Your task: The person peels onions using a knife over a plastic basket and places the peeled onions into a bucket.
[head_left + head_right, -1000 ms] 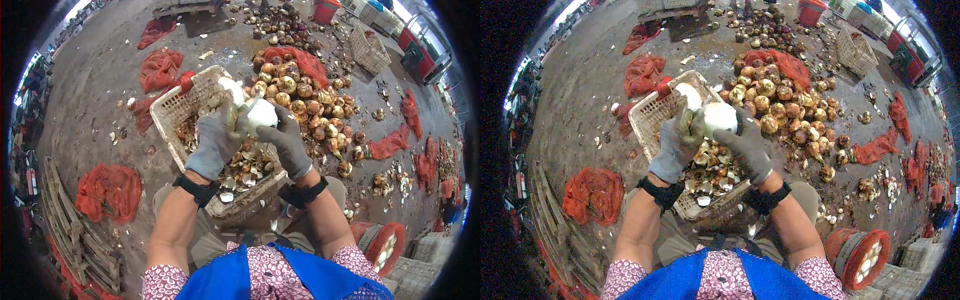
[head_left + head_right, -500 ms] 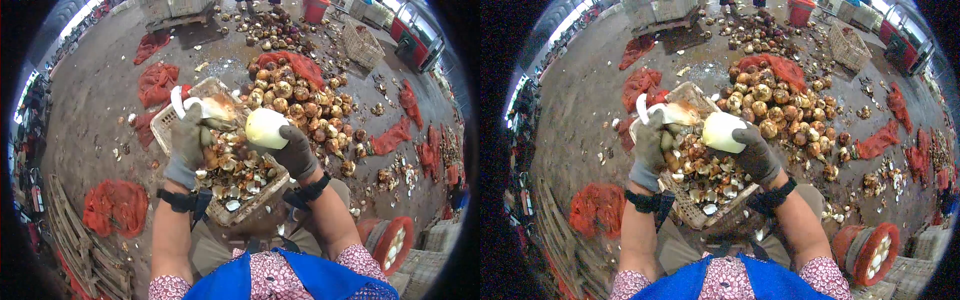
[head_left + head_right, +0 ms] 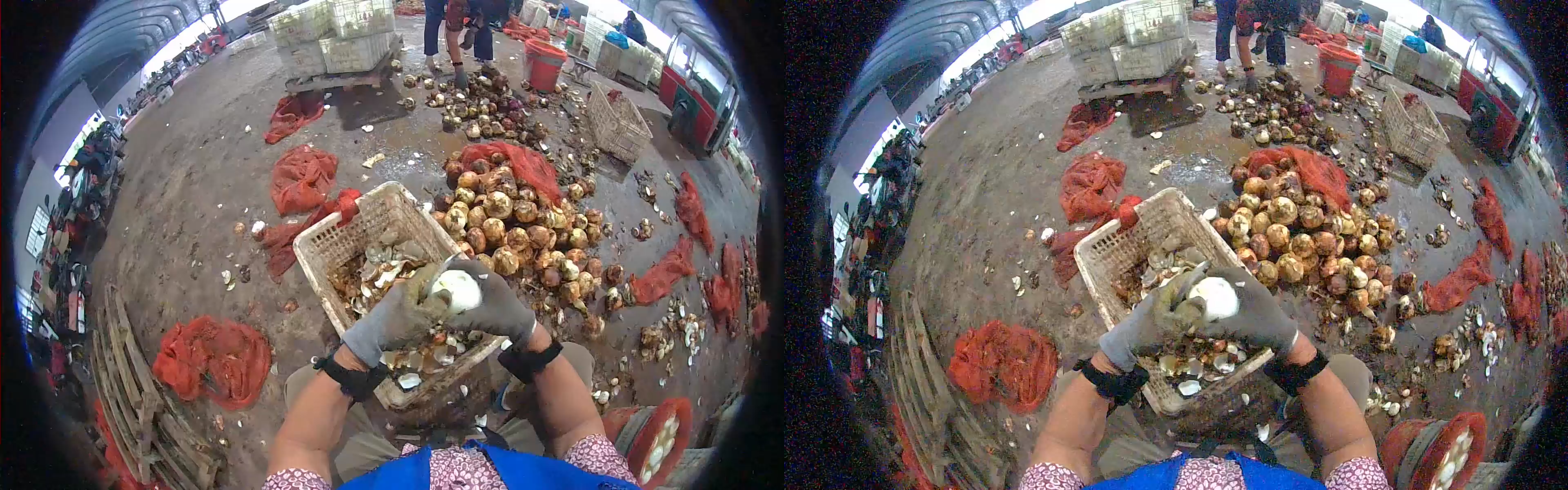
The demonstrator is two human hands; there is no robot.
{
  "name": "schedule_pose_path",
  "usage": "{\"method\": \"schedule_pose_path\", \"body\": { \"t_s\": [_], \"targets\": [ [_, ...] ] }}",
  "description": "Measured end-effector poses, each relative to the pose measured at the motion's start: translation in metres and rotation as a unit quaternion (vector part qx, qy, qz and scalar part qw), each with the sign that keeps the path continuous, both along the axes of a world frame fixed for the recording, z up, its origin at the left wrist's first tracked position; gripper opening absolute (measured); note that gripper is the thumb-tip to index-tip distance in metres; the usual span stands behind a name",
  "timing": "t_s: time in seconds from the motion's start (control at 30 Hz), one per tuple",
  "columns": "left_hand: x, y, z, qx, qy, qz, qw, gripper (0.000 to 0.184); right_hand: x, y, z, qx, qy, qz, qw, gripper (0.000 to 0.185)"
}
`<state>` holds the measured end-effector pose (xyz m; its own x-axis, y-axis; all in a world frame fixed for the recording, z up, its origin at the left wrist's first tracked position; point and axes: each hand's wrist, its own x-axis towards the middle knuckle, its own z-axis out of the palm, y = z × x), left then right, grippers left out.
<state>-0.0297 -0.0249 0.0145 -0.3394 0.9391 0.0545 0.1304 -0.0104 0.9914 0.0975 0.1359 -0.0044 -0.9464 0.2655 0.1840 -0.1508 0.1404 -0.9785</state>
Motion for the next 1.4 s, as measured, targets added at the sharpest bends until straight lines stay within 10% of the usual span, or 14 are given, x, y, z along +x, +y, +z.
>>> {"method": "schedule_pose_path", "body": {
  "t_s": [0.37,0.57,0.8,0.9,1.03,1.1,1.37,1.4],
  "targets": [
    [-0.003,0.000,-0.011,-0.037,0.044,0.024,0.998,0.044,0.009,-0.014,0.009,-0.065,-0.076,-0.044,0.994,0.073],
    [-0.003,0.021,-0.025,0.124,-0.022,0.155,0.980,0.032,0.003,-0.008,0.022,-0.008,-0.056,-0.083,0.995,0.071],
    [0.005,0.030,-0.012,0.098,-0.024,0.231,0.968,0.027,-0.003,-0.022,0.021,-0.257,-0.104,-0.131,0.952,0.054],
    [-0.004,0.028,-0.001,0.068,-0.354,0.185,0.914,0.022,-0.001,-0.018,0.012,-0.426,-0.047,-0.054,0.902,0.055],
    [-0.025,0.021,0.007,0.083,-0.245,0.260,0.930,0.019,0.008,-0.003,0.012,-0.521,0.046,-0.063,0.850,0.056],
    [-0.033,0.024,0.013,0.007,0.329,0.315,0.890,0.043,0.010,0.005,0.010,-0.534,0.064,-0.050,0.842,0.057],
    [0.023,0.028,0.017,0.033,-0.017,0.102,0.994,0.070,-0.001,-0.017,0.027,-0.516,0.060,-0.132,0.844,0.067],
    [0.025,0.034,0.027,0.118,0.289,0.146,0.939,0.065,-0.002,-0.025,0.030,-0.491,0.046,-0.127,0.861,0.069]
  ]
}}
